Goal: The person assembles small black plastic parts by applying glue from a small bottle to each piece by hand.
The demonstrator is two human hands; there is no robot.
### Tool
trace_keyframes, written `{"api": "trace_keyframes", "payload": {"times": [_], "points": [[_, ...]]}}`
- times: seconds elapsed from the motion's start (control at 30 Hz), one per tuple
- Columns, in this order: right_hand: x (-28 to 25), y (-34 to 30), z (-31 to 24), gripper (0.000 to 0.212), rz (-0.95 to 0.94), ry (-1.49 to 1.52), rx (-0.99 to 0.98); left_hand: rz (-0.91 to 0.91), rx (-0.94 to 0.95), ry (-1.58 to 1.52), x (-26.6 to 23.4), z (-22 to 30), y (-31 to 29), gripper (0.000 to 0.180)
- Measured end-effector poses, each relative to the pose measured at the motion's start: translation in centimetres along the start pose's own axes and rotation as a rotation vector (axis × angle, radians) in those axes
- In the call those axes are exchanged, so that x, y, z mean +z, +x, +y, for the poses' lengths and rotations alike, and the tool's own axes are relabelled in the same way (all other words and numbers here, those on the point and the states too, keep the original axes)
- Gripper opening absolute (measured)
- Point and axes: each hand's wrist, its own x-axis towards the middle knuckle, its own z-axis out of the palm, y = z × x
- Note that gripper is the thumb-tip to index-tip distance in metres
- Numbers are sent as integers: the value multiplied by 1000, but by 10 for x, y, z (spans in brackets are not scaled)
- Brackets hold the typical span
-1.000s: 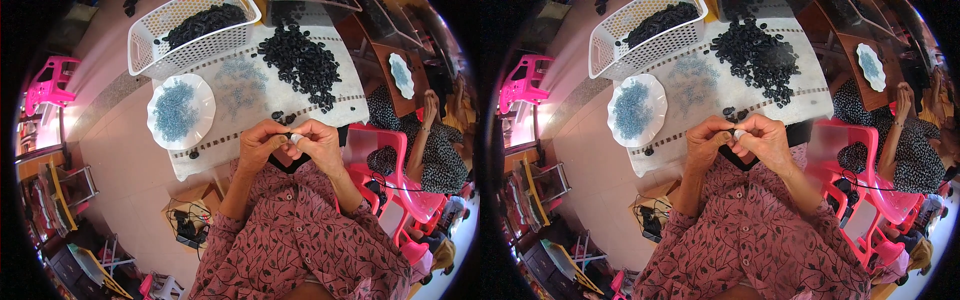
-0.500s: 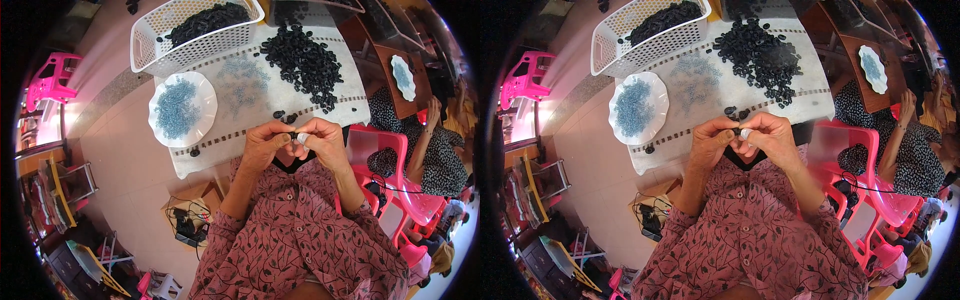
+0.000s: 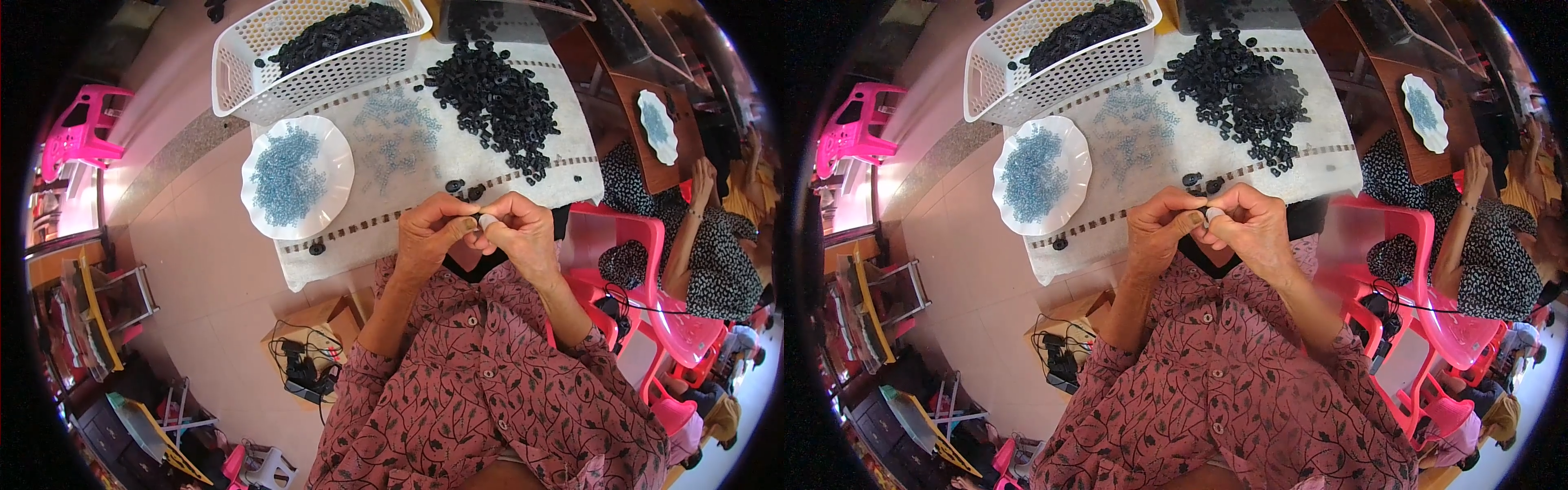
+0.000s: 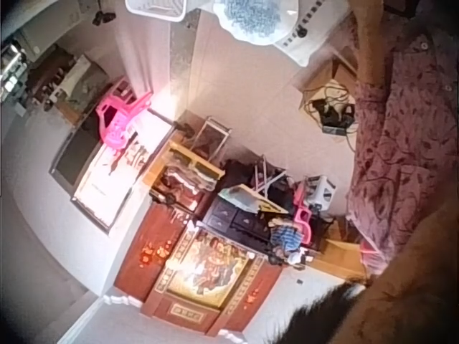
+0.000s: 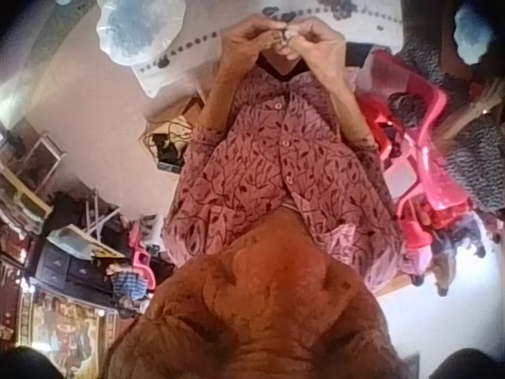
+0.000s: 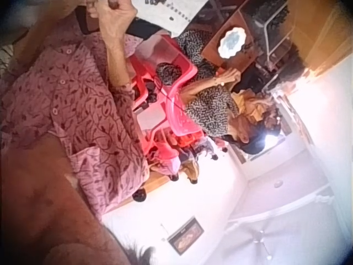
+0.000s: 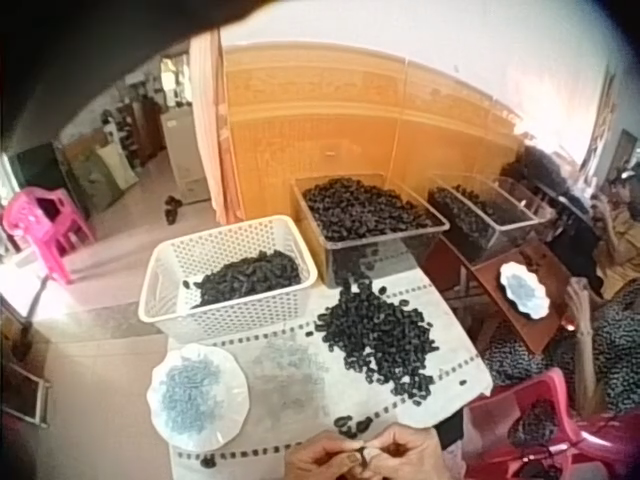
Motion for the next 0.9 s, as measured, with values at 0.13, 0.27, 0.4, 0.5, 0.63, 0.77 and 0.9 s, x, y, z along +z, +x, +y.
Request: {"api": "trace_keyframes", "payload": {"times": [0.13,0.27,0.4,0.5,0.63,0.77,0.9], "points": [[4,0,1,4,16,-23,-68,38,14,87,2,1,1,14],[5,-1,2,6,26,-8,-61,47,10,87,-2,-3,1,15],[-3,3,-3,11,-54,35,-38,40,3,37,-2,3,3,15],[-13,9,-2,14,-147,96,45,32,-16,-6,-4,3,2,15],[-26,18,3,15,-277,204,133,-8,-25,-52,-5,5,1,14],[-38,26,11,14,-396,324,121,-30,-37,-78,-1,6,1,13],[-39,26,7,13,-429,301,167,-63,-53,-53,-1,6,0,12]]}}
